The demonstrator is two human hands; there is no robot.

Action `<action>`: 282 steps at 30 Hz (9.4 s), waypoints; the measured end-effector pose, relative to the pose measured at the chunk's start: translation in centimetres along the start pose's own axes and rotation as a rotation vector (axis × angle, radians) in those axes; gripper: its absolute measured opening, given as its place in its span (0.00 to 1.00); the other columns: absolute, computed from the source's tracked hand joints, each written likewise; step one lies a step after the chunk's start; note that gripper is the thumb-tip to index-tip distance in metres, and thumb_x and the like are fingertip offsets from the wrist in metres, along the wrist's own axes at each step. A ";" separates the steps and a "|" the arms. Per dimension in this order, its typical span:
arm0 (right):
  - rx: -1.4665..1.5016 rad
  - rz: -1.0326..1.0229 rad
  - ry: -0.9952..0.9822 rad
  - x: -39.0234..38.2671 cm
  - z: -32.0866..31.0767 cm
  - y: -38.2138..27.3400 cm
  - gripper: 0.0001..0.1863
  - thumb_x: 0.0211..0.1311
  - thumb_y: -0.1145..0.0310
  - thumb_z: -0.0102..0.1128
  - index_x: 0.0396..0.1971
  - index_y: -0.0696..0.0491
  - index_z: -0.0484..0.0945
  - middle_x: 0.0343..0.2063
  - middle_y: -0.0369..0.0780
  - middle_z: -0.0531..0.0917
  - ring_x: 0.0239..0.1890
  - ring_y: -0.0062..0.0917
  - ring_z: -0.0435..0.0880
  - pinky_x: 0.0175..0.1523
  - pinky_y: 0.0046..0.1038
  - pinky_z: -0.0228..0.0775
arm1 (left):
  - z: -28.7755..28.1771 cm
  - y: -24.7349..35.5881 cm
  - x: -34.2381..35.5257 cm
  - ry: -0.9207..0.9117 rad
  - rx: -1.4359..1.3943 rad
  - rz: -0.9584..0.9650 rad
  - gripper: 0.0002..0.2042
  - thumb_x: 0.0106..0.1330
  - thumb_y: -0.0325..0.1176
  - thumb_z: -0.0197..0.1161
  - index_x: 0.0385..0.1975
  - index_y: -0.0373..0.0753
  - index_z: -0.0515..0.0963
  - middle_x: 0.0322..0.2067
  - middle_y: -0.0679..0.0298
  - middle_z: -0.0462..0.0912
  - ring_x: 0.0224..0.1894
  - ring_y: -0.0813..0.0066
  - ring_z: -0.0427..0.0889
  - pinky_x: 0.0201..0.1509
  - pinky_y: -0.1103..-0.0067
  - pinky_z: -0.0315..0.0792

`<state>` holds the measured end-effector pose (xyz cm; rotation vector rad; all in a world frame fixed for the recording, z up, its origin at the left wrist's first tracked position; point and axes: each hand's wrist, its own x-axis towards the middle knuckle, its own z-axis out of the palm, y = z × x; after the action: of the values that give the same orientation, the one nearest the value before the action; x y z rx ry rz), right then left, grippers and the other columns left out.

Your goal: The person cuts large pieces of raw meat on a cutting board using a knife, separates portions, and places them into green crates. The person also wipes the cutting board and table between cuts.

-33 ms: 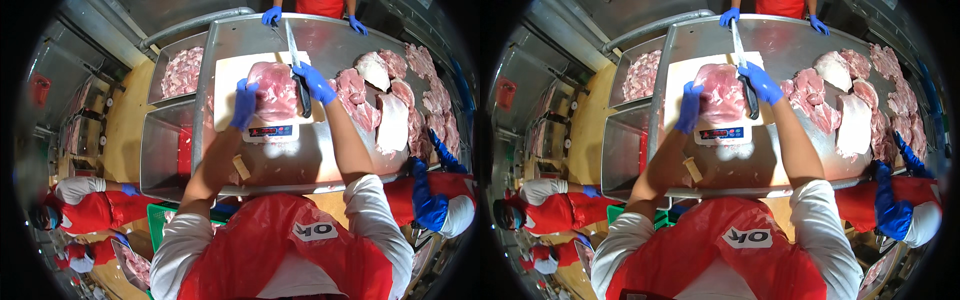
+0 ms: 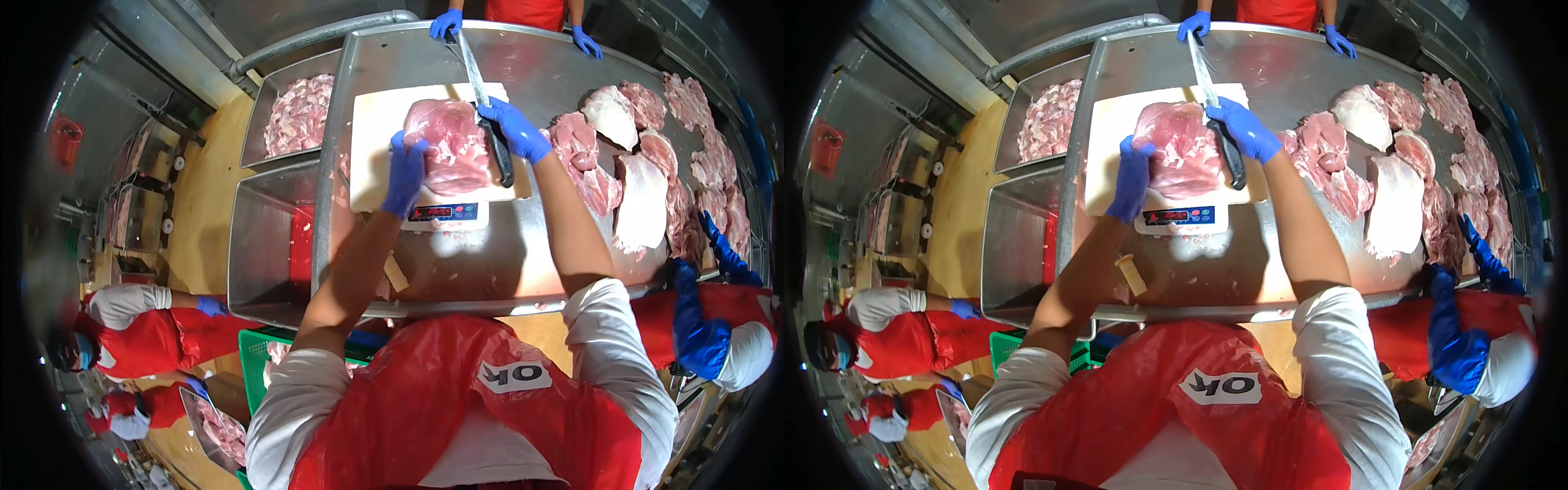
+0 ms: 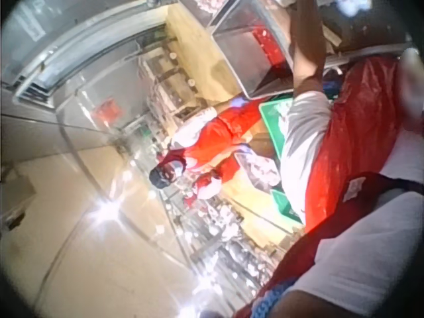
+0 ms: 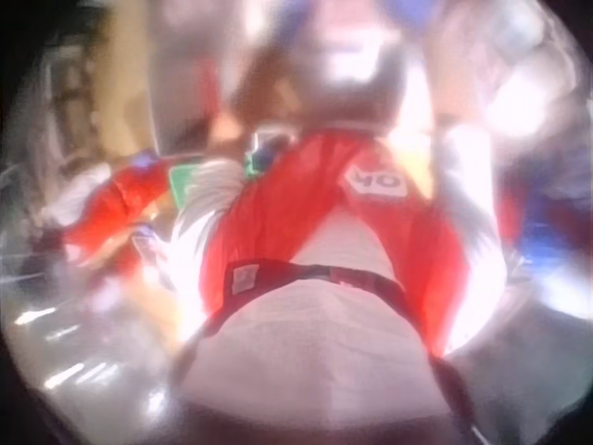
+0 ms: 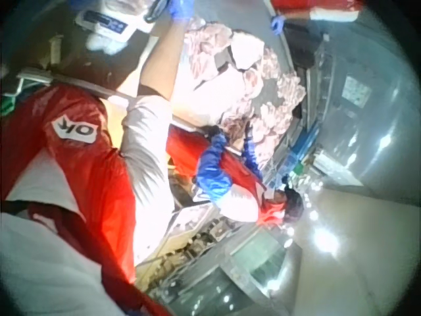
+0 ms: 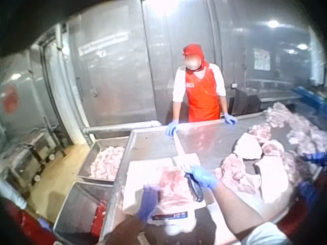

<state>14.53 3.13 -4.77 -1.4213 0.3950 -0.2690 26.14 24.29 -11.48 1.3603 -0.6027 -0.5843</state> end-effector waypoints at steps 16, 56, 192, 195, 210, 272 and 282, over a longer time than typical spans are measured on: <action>-1.049 -0.156 0.094 -11.7 15.8 4.0 0.11 0.66 0.71 0.43 0.39 0.66 0.62 0.26 0.62 0.78 0.31 0.56 0.79 0.36 0.51 0.69 | -6.3 0.9 -2.1 -0.169 0.507 0.515 0.13 0.52 0.26 0.65 0.39 0.34 0.77 0.39 0.57 0.78 0.41 0.61 0.78 0.46 0.73 0.74; -0.557 0.201 0.714 -22.9 15.9 2.5 0.11 0.74 0.66 0.44 0.34 0.57 0.69 0.15 0.36 0.72 0.14 0.19 0.71 0.20 0.24 0.64 | -24.4 4.6 -9.8 -0.198 -0.409 -0.207 0.11 0.45 0.24 0.54 0.32 0.32 0.72 0.32 0.60 0.76 0.39 0.69 0.77 0.47 0.77 0.71; 0.074 0.101 -0.530 12.2 -5.8 -0.9 0.18 0.69 0.55 0.49 0.40 0.54 0.78 0.51 0.41 0.80 0.51 0.26 0.78 0.57 0.25 0.67 | 1.5 7.7 -13.3 0.080 -0.452 -0.286 0.41 0.63 0.52 0.61 0.70 0.54 0.43 0.62 0.54 0.62 0.53 0.48 0.75 0.50 0.55 0.75; -0.196 0.095 -0.547 12.9 -4.8 0.9 0.17 0.68 0.56 0.52 0.38 0.56 0.80 0.52 0.40 0.79 0.51 0.24 0.76 0.57 0.23 0.65 | 8.3 6.7 -5.2 0.256 -0.455 -0.330 0.42 0.63 0.51 0.63 0.70 0.52 0.40 0.60 0.55 0.63 0.56 0.57 0.72 0.52 0.61 0.75; 0.211 -0.074 0.071 -9.7 2.6 5.1 0.17 0.72 0.62 0.49 0.47 0.60 0.77 0.31 0.35 0.79 0.32 0.16 0.75 0.40 0.21 0.72 | 0.5 7.3 12.3 -0.504 0.465 -0.096 0.12 0.60 0.33 0.60 0.40 0.35 0.81 0.37 0.64 0.81 0.41 0.75 0.76 0.52 0.78 0.71; -0.556 0.040 -0.127 -3.9 12.1 -1.7 0.18 0.68 0.58 0.44 0.29 0.58 0.71 0.16 0.42 0.77 0.15 0.27 0.76 0.27 0.31 0.71 | -2.1 13.9 4.5 -0.087 0.807 0.632 0.10 0.47 0.29 0.63 0.15 0.31 0.69 0.13 0.55 0.66 0.17 0.72 0.63 0.24 0.75 0.65; -0.661 0.057 -0.138 -10.0 7.5 -2.4 0.15 0.71 0.58 0.48 0.35 0.56 0.70 0.17 0.36 0.74 0.13 0.17 0.71 0.18 0.22 0.65 | -4.4 20.0 1.5 0.340 0.574 0.729 0.07 0.54 0.26 0.63 0.19 0.35 0.72 0.16 0.69 0.71 0.21 0.85 0.67 0.26 0.82 0.67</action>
<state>8.71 13.68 -0.59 -2.0584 0.4298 0.0179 31.00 28.72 7.96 1.5822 -0.9568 0.4369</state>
